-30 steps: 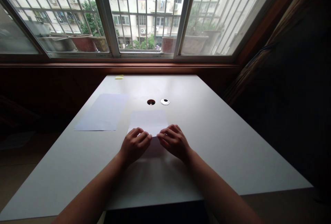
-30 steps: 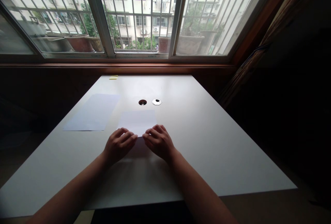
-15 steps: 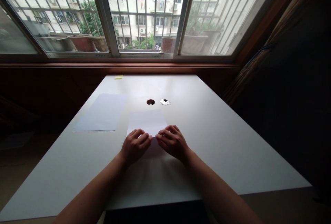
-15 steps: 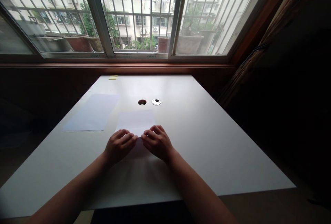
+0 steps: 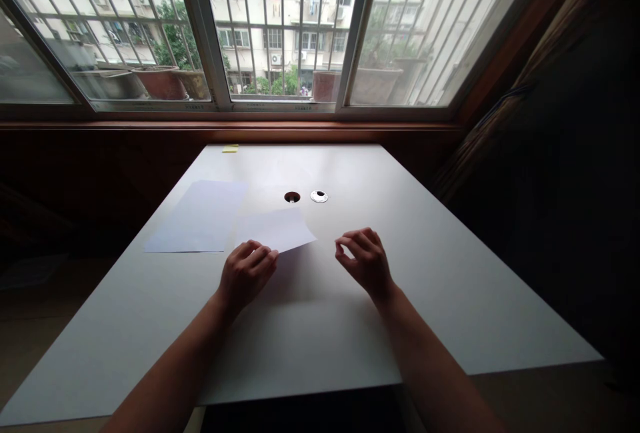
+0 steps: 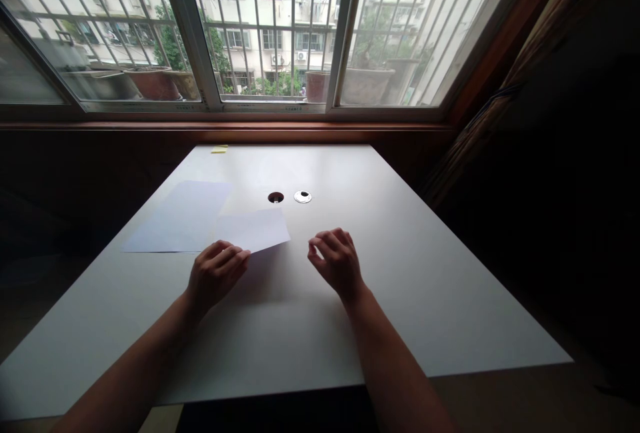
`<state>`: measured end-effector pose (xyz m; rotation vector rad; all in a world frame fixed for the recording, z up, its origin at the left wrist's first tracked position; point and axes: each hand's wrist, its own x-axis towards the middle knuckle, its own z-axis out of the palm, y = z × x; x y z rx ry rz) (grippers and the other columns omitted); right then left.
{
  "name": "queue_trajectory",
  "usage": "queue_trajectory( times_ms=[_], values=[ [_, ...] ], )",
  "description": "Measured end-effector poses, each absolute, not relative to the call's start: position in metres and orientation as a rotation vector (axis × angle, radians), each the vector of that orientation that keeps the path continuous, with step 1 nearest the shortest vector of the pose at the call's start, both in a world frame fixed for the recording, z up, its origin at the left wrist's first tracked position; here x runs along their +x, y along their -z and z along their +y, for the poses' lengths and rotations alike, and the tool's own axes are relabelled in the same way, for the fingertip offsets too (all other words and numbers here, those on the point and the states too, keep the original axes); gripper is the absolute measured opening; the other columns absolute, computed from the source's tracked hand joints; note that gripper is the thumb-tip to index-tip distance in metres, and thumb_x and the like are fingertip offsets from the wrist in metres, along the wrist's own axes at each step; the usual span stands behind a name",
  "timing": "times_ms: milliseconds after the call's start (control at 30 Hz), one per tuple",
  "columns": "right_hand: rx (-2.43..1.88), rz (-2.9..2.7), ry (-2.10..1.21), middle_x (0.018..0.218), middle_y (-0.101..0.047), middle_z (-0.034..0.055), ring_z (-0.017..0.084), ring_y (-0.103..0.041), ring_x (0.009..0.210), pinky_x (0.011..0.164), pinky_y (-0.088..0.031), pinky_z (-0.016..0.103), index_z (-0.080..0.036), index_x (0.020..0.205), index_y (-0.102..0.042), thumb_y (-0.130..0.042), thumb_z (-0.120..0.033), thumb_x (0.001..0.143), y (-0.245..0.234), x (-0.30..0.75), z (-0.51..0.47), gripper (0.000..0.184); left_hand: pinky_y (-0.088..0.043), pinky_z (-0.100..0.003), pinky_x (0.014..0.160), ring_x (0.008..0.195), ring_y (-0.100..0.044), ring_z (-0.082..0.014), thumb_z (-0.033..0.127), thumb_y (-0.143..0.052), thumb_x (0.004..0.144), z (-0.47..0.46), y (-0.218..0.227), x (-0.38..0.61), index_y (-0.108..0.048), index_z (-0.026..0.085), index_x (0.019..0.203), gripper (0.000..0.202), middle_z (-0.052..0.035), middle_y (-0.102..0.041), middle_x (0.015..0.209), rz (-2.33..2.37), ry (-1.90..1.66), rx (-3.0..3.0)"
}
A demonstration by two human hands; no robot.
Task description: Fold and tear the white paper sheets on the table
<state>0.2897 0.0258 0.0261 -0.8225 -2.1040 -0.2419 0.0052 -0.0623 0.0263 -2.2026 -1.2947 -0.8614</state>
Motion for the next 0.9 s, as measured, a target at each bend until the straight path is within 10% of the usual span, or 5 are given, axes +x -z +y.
queue_trajectory(
  times_ms=[367,900],
  values=[
    [-0.672,-2.193,0.138,0.102,-0.069,0.0046,0.021,-0.057,0.088,0.082,-0.044,0.038,-0.026,0.114,-0.067,-0.071,-0.021,0.087,-0.024,0.279,0.019,0.028,-0.048,-0.034,0.073,0.081,-0.055,-0.0187,0.014,-0.063,0.089,-0.061,-0.028,0.019,-0.064,0.020,0.103,0.015,-0.0017,-0.068,0.086,-1.262,0.803,-2.285],
    [-0.523,-2.404,0.182,0.095,-0.070,0.0014,0.018,-0.053,0.086,0.079,-0.039,0.036,-0.025,0.103,-0.069,-0.064,-0.021,0.092,-0.024,0.255,0.003,0.013,-0.047,-0.036,0.072,0.085,-0.056,-0.0209,0.015,-0.062,0.089,-0.061,-0.019,0.035,-0.064,0.021,0.104,0.015,-0.0029,-0.067,0.091,-1.168,0.744,-2.363]
  ],
)
